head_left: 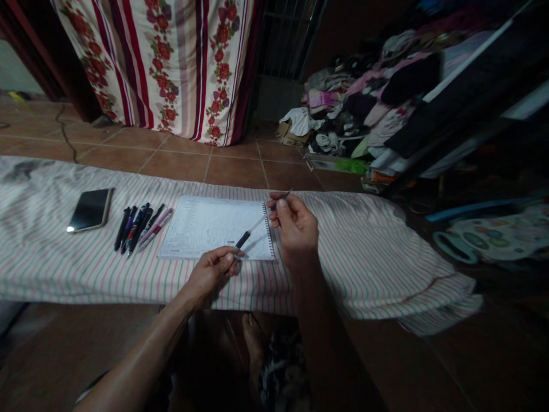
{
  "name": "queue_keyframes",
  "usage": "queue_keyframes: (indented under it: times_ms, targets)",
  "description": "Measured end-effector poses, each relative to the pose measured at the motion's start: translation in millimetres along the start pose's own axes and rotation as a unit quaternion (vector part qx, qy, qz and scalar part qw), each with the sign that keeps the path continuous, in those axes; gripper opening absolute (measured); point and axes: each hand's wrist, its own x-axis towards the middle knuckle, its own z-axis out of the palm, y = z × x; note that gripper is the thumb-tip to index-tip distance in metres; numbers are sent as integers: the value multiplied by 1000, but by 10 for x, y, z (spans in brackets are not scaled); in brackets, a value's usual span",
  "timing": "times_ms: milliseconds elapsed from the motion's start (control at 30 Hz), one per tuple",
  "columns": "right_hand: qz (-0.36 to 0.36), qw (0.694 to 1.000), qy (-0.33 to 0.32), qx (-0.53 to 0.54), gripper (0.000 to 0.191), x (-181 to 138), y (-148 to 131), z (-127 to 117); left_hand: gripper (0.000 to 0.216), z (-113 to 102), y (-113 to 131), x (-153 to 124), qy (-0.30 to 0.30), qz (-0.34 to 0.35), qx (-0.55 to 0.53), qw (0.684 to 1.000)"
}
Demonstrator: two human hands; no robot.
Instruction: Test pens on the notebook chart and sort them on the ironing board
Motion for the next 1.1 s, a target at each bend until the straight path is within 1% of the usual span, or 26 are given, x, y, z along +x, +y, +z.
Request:
queue_keyframes:
  times_ms: [200, 300, 433, 600, 800, 933, 1033, 1100]
  targets:
    - [6, 1000, -21, -11, 19, -23, 8, 8, 26, -13, 1, 0, -11, 11, 4, 1000]
    - [10, 999, -42, -18, 19, -37, 8, 22, 27, -27, -2, 6, -18, 16, 9, 1000]
    - [25, 997, -75, -21, 20, -73, 16, 52, 27, -57, -10, 22, -35, 40, 21, 998]
    - [40, 993, -100, -38, 22, -117, 62, 98, 26, -83, 9, 32, -44, 66, 33, 996]
    - [52, 984, -159, -62, 25, -168, 143, 158, 27, -107, 26, 36, -37, 71, 29, 996]
    - [84, 973, -202, -69, 32, -185, 153, 168, 28, -120, 47, 27, -32, 84, 23, 996]
    - [102, 976, -186, -50, 40, -166, 211, 158, 28, -136, 83, 18, -15, 91, 4, 996]
    - [107, 979, -162, -66, 39, -146, 298, 147, 29, -165, 108, 18, 5, 97, -12, 995]
